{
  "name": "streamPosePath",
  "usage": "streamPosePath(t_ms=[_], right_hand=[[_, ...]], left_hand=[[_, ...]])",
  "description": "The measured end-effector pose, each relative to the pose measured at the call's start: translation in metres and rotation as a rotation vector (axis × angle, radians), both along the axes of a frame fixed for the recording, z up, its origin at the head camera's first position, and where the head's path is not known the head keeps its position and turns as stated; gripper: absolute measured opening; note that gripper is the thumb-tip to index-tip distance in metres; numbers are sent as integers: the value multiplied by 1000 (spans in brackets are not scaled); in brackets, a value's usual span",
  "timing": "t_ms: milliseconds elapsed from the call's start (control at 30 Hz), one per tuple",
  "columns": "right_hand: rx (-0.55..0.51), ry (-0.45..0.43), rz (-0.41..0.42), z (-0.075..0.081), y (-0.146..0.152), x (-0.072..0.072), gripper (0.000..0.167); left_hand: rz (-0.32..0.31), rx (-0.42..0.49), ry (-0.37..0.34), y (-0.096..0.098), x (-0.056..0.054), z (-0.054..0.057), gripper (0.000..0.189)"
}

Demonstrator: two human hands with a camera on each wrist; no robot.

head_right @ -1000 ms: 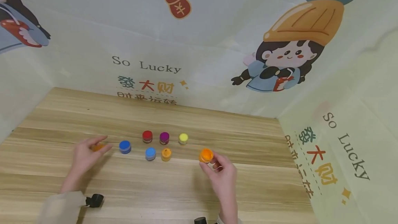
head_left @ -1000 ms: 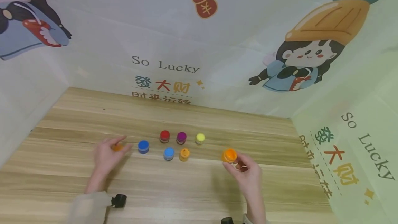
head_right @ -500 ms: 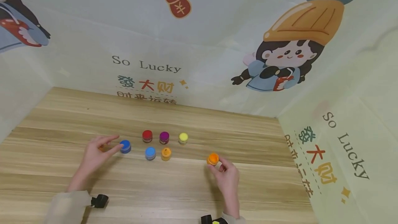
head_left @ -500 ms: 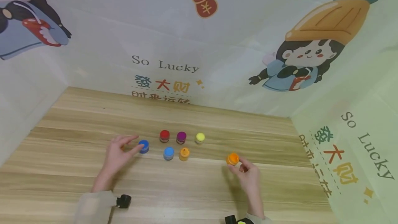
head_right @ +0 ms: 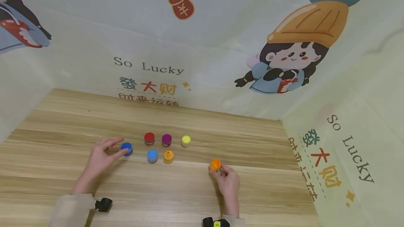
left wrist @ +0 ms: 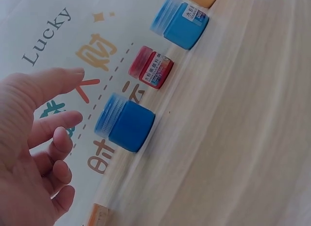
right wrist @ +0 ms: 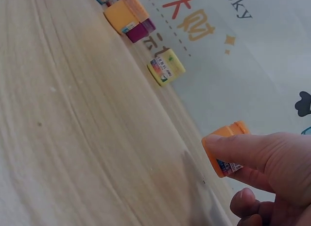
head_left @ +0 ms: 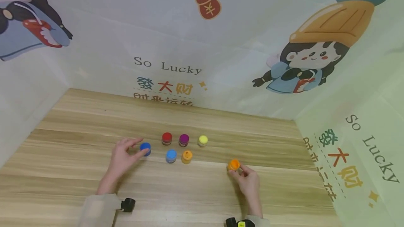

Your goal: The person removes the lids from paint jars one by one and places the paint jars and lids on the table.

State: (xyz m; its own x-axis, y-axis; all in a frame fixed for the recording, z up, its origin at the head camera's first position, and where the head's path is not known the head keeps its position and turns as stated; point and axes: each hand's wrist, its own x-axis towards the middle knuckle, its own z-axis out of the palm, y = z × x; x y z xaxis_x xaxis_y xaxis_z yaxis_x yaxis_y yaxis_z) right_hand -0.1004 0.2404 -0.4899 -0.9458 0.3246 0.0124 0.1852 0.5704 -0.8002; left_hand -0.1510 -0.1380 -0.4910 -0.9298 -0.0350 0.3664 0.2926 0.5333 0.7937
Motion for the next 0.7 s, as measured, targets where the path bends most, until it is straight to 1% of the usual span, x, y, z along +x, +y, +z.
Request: streamPosePath(t_ms=[233,433,700], right_hand=[[45,-1,-8,0,-2,0,44],[88,-1,-8,-1,-2,0,44],[145,-60,0,-3,-2,-1,49]], left_hand=[[-5,-29,-13,0,-1,-2,43],[-8,-34,19,2,-3,-4,42],[-10,-54,32,3,-4,-7,42]])
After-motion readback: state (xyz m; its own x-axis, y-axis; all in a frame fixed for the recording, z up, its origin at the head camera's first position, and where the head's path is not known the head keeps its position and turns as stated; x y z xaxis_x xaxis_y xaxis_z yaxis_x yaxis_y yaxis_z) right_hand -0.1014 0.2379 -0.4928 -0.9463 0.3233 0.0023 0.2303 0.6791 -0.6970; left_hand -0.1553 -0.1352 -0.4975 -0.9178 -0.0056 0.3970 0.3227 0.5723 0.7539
